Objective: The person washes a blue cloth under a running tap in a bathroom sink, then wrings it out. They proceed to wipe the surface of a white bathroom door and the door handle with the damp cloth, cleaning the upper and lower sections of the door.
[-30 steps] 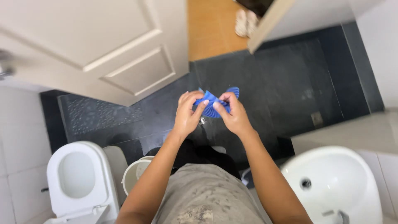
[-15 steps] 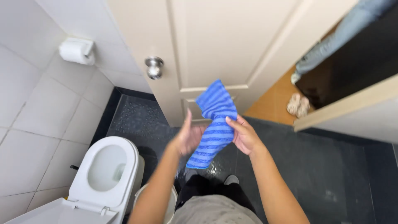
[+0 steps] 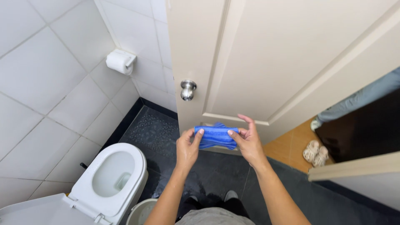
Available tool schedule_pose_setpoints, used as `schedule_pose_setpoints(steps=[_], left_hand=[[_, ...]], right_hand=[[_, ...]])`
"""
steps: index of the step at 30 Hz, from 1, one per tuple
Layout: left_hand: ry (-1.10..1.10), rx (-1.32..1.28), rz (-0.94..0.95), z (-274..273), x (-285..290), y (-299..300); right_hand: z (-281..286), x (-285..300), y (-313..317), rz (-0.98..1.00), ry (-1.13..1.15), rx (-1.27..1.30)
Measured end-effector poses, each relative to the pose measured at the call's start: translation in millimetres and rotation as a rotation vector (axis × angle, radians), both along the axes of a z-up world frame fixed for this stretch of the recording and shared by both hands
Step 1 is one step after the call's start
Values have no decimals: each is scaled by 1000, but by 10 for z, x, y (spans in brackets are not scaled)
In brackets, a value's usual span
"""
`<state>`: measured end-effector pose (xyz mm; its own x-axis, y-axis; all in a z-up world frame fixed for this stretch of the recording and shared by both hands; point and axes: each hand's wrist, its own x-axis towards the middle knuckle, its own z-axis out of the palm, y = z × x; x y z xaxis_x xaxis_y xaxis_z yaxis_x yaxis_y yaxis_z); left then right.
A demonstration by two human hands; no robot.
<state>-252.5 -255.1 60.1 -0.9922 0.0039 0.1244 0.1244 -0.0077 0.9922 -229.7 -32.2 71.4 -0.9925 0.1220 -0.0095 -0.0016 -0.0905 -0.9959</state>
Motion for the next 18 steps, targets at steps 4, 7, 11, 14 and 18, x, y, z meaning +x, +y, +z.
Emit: schedule_pose_setpoints(steps=[4, 7, 11, 14, 18], left_hand=[[526, -362, 306, 896, -293, -61], [827, -393, 303, 1172, -568, -93], [460, -348, 194, 1589, -804, 80], [491, -469, 158, 1780, -896, 254], [519, -651, 44, 1797, -858, 582]], right_hand=[[736, -254, -118, 126, 146, 174], [1101, -445, -138, -29, 96, 689], [1389, -694, -285, -345, 375, 735], [1127, -738, -588, -469, 552, 633], [406, -928, -890, -126, 580, 38]])
